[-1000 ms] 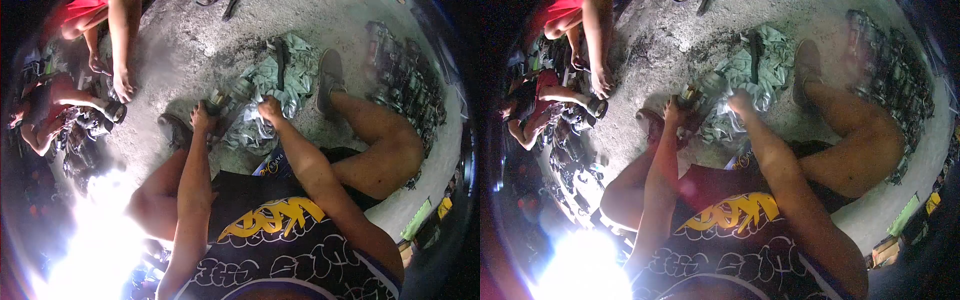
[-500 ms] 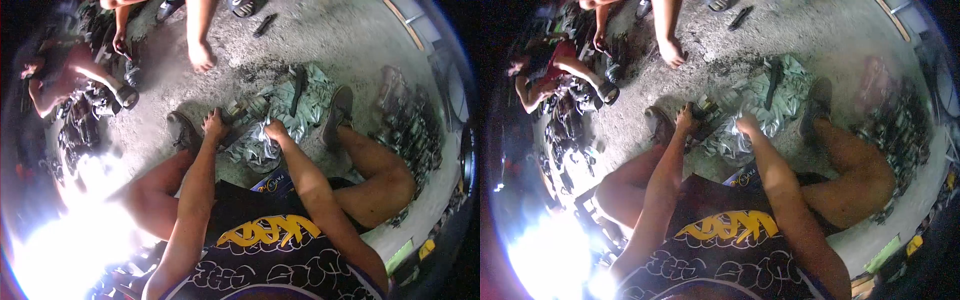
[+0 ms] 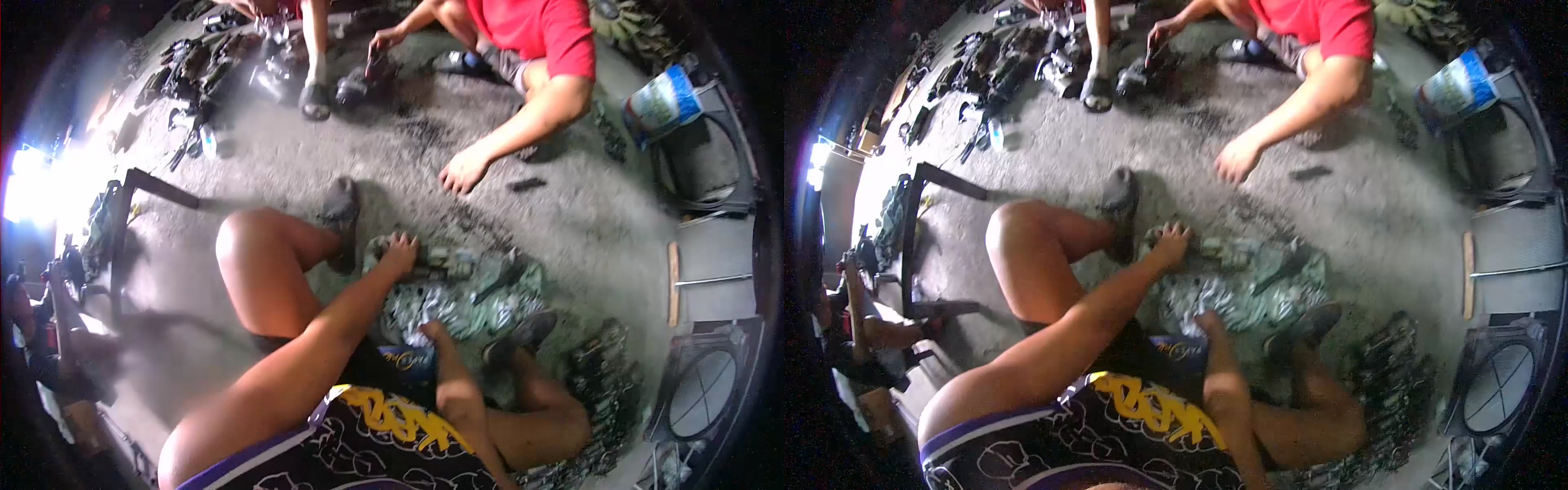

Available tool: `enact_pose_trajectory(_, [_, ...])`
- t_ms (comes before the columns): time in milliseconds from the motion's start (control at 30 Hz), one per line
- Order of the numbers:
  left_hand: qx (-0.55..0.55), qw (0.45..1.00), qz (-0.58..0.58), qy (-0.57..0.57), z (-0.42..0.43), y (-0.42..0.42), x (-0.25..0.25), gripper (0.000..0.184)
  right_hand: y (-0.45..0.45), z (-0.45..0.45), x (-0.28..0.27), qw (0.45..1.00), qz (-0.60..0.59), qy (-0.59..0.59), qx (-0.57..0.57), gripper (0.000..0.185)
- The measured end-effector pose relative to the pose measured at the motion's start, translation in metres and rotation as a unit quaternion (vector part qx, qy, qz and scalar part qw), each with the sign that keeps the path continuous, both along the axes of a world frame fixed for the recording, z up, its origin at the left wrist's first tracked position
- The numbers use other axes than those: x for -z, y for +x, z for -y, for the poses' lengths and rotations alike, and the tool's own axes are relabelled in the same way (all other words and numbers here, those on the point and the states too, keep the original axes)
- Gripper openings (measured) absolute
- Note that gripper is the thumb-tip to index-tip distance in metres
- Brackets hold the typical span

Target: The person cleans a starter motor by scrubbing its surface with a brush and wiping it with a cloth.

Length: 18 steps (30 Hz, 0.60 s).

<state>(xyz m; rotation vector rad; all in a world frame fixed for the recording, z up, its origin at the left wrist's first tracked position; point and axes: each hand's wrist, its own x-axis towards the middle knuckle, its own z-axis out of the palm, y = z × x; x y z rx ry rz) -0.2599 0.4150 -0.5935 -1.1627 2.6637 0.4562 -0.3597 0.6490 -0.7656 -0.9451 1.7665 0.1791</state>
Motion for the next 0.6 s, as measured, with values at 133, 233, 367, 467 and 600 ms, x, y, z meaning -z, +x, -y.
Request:
enact_pose_trajectory(133, [0.006, 0.998, -0.020, 0.055, 0.001, 0.003, -0.007, 0.061, 0.015, 0.021, -0.110, 0.994, 0.035, 0.019, 0.098, 0.052])
enact_pose_trajectory(233, [0.064, 0.996, 0.019, 0.053, 0.000, 0.004, -0.010, 0.059, 0.012, 0.015, -0.080, 0.996, -0.035, -0.064, 0.042, 0.053])
enact_pose_trajectory(367, [-0.007, 0.999, -0.011, 0.036, -0.003, -0.001, 0.026, 0.060, 0.012, 0.021, -0.088, 0.994, -0.071, -0.080, -0.037, 0.040])
enact_pose_trajectory(467, [-0.025, 0.998, -0.006, 0.052, -0.005, 0.000, -0.010, 0.063, 0.016, 0.028, -0.122, 0.995, -0.061, -0.081, -0.016, 0.051])
enact_pose_trajectory(600, [-0.036, 0.996, -0.005, 0.079, -0.011, 0.003, -0.010, 0.066, 0.014, 0.028, -0.097, 0.997, -0.039, -0.050, 0.037, 0.054])
